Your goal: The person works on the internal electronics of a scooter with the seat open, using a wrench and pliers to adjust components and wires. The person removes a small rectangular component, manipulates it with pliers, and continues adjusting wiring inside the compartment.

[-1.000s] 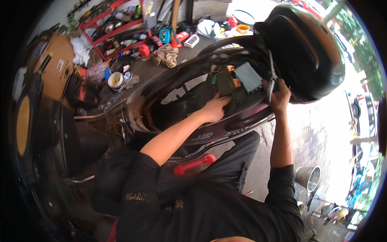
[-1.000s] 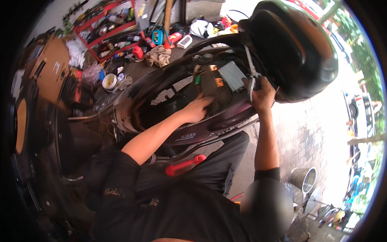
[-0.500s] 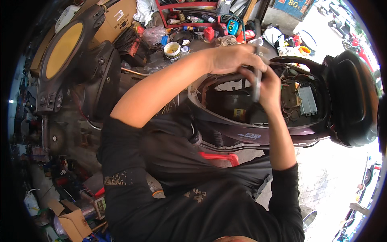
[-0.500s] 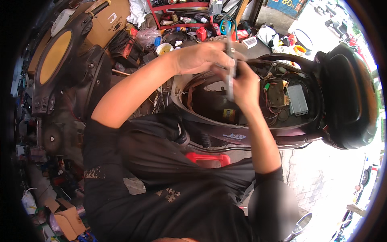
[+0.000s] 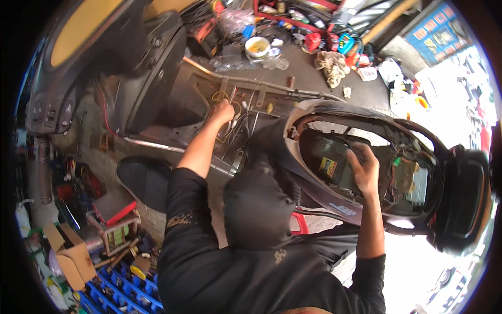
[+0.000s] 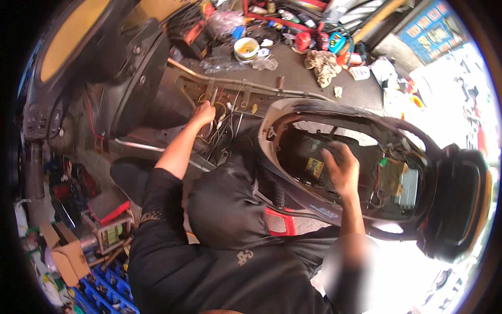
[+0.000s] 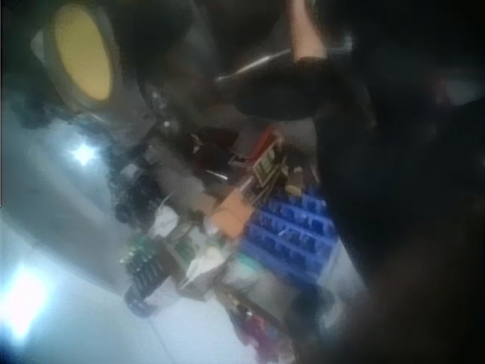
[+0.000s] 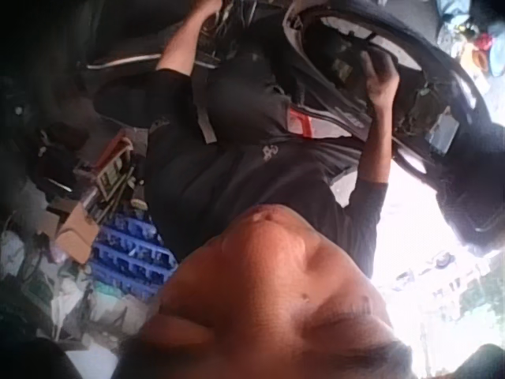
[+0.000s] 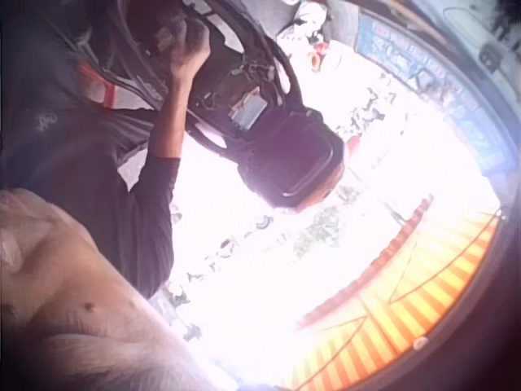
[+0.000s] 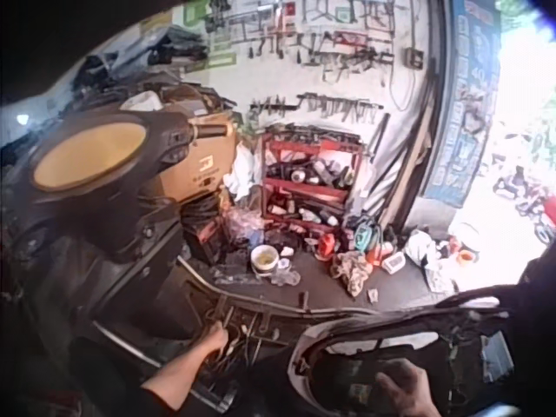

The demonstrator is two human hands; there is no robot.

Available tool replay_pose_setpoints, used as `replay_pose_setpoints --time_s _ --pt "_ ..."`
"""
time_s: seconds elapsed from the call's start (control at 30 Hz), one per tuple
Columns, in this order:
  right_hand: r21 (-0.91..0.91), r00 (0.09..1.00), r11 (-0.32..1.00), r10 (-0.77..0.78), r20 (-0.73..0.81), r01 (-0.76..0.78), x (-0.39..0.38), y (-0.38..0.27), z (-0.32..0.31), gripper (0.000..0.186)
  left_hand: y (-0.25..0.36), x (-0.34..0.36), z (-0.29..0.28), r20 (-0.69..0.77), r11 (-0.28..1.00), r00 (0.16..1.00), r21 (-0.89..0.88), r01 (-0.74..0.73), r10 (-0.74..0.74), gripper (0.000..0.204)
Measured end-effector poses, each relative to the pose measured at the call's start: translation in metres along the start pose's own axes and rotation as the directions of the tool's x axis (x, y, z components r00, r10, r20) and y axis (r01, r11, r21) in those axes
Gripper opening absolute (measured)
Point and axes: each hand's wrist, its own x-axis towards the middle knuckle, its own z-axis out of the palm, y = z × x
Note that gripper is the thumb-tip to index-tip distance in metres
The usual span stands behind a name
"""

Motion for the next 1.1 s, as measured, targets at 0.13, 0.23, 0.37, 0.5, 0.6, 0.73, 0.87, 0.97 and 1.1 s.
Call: replay_pose_setpoints --time_s 0.13,0.23,0.37,0.5,0.6,0.73,0.87,0.97,1.1 --pt "0.012 0.993 0.993 0.118 0.016 -0.118 0.000 0.029 -0.007 0.022 -0.048 0.004 0.033 -0.082 0.989 0.994 0.123 0.077 -0.067 0.038" --pt "-0.083 0.994 0.991 0.104 0.038 -0.101 0.011 0.041 -0.003 0.023 -0.056 0.004 0.048 -0.375 0.995 0.927 0.097 0.023 0.015 0.035" --pt "-0.066 0.993 0.991 0.119 0.027 -0.117 0.019 0.050 0.003 0.025 -0.095 -0.003 0.087 -0.490 0.990 0.865 -0.136 0.048 -0.109 0.027" --pt "0.025 0.987 0.987 0.158 -0.013 -0.157 0.017 0.057 0.006 0.018 -0.148 -0.043 0.129 -0.491 0.994 0.869 -0.109 0.007 -0.060 0.019" --pt "0.011 0.987 0.988 0.153 -0.040 -0.152 0.009 0.064 0.003 0.018 -0.157 -0.090 0.143 -0.415 0.962 0.875 -0.003 -0.275 0.249 0.016" --pt "-0.009 0.998 0.999 0.031 -0.048 -0.032 0.011 0.052 0.010 0.014 -0.159 -0.103 0.177 -0.413 0.949 0.865 0.251 -0.193 0.285 0.018" --pt "0.073 0.999 0.997 0.031 -0.032 -0.029 0.012 0.051 0.007 0.010 -0.136 -0.098 0.150 -0.115 0.905 0.948 0.351 -0.239 0.295 0.026" --pt "0.072 0.991 0.996 -0.050 -0.126 0.060 0.006 0.049 -0.005 0.008 -0.102 -0.100 0.088 0.080 0.952 0.983 0.249 -0.178 0.163 0.035" --pt "0.199 0.967 0.961 -0.150 -0.206 0.192 0.002 0.043 -0.002 0.007 -0.103 -0.098 0.022 0.338 0.963 0.941 0.246 -0.112 0.024 0.050"
